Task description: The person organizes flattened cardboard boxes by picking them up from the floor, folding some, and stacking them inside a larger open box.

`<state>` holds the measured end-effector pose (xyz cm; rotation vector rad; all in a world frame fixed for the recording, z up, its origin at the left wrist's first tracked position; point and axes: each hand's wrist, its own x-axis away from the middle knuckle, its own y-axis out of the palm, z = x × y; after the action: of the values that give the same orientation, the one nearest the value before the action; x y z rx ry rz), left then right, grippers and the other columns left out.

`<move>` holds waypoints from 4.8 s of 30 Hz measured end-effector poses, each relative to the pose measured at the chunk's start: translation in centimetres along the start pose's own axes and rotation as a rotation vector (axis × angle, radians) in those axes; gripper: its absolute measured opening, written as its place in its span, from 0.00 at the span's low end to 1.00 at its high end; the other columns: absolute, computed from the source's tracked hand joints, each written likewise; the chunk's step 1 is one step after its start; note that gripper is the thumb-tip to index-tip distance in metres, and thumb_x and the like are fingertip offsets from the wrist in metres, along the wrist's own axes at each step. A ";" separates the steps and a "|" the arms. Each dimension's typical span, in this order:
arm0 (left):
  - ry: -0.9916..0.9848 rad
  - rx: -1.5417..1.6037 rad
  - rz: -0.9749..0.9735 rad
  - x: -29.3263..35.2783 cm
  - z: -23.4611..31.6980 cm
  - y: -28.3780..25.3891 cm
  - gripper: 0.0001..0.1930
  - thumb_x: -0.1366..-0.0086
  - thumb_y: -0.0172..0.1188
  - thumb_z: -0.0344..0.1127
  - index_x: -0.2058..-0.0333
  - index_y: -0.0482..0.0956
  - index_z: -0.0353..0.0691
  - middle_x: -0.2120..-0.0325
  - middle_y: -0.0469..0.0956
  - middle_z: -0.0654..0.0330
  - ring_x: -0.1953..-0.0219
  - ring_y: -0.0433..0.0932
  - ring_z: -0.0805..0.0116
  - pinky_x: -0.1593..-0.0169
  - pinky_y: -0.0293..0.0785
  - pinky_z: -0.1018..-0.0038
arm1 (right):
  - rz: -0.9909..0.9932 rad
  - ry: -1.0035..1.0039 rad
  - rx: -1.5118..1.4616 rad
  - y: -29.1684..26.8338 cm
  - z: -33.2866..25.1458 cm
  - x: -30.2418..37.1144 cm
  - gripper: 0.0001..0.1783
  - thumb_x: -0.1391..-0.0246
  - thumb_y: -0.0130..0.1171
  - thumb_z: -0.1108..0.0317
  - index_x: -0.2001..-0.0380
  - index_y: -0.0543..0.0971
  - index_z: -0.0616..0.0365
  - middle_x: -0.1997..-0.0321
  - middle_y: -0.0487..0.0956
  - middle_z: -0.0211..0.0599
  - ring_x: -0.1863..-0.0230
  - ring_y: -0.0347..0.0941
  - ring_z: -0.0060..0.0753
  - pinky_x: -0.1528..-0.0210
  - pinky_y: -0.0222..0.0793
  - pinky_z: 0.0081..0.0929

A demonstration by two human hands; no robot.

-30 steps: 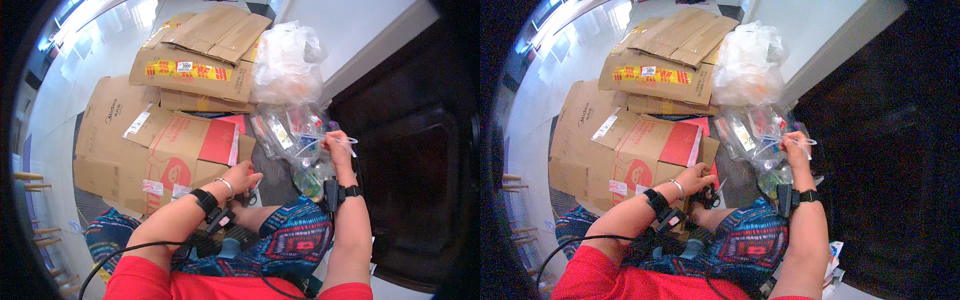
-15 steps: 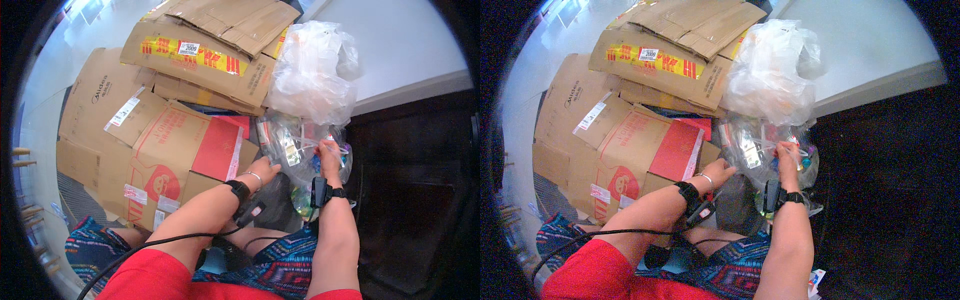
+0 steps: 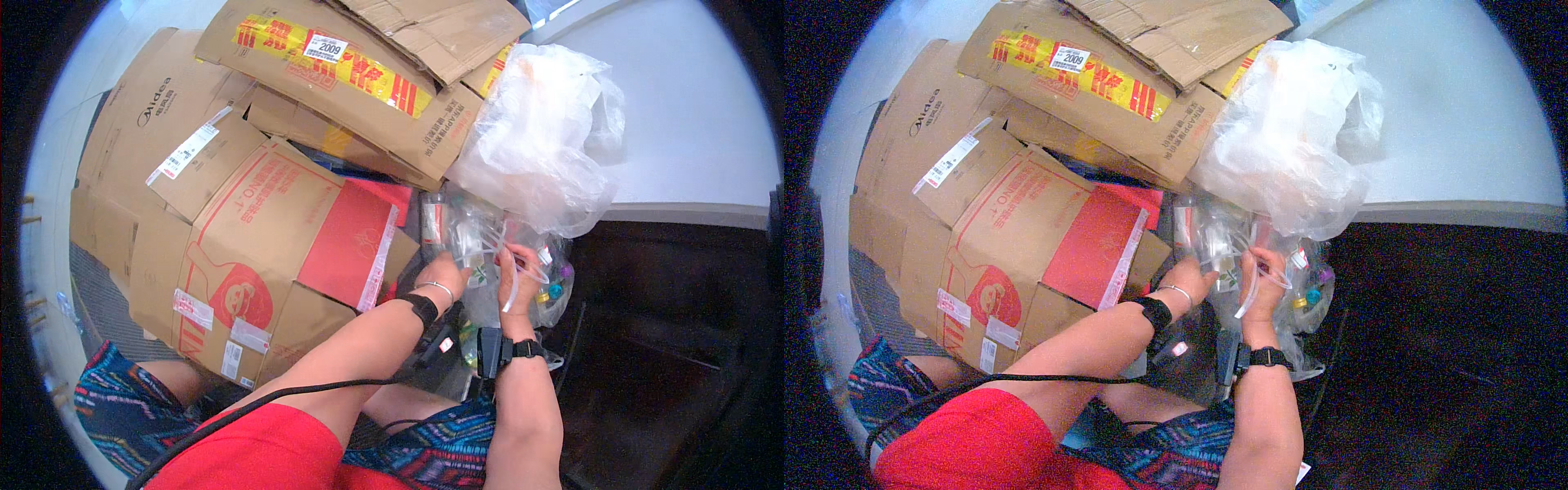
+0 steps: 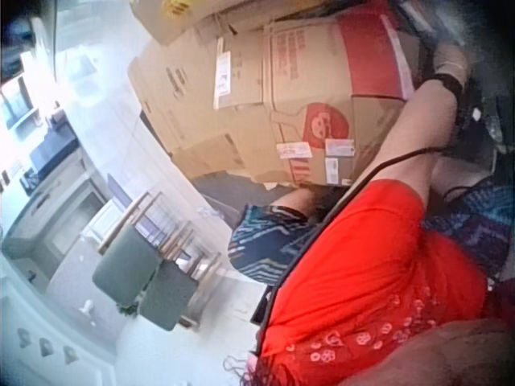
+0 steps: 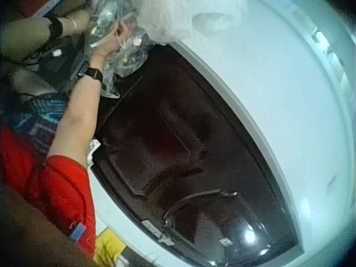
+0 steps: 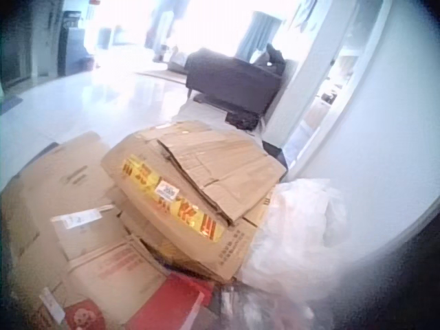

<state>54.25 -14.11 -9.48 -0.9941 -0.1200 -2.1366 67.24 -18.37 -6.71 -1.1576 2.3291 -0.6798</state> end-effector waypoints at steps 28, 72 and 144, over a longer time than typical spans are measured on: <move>0.257 0.115 0.191 -2.4 -1.9 1.7 0.14 0.46 0.44 0.38 0.73 0.73 0.31 0.73 0.72 0.41 0.67 0.71 0.44 0.61 0.67 0.58 | -0.011 0.281 -0.509 0.1 2.2 -0.3 0.14 0.53 0.56 0.69 0.63 0.66 0.61 0.65 0.71 0.39 0.65 0.69 0.29 0.62 0.68 0.25; 0.321 0.081 0.136 -5.0 -4.5 1.8 0.10 0.46 0.47 0.35 0.78 0.74 0.36 0.82 0.74 0.52 0.80 0.74 0.61 0.75 0.71 0.67 | -0.397 -0.135 0.289 -0.7 -7.4 -0.9 0.15 0.59 0.55 0.70 0.63 0.73 0.55 0.67 0.70 0.39 0.70 0.67 0.33 0.66 0.64 0.25; -0.170 1.090 1.465 18.5 -51.8 -46.8 0.26 0.51 0.58 0.49 0.62 0.71 0.30 0.66 0.75 0.51 0.65 0.73 0.59 0.62 0.68 0.68 | -0.805 1.043 -0.796 13.8 -11.7 17.2 0.31 0.49 0.40 0.43 0.47 0.62 0.51 0.45 0.63 0.34 0.44 0.56 0.42 0.44 0.48 0.48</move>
<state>-16.72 -11.68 -22.38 -0.3029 -0.4170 -0.4423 42.68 -22.48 -8.91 -2.6994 3.0516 -0.7190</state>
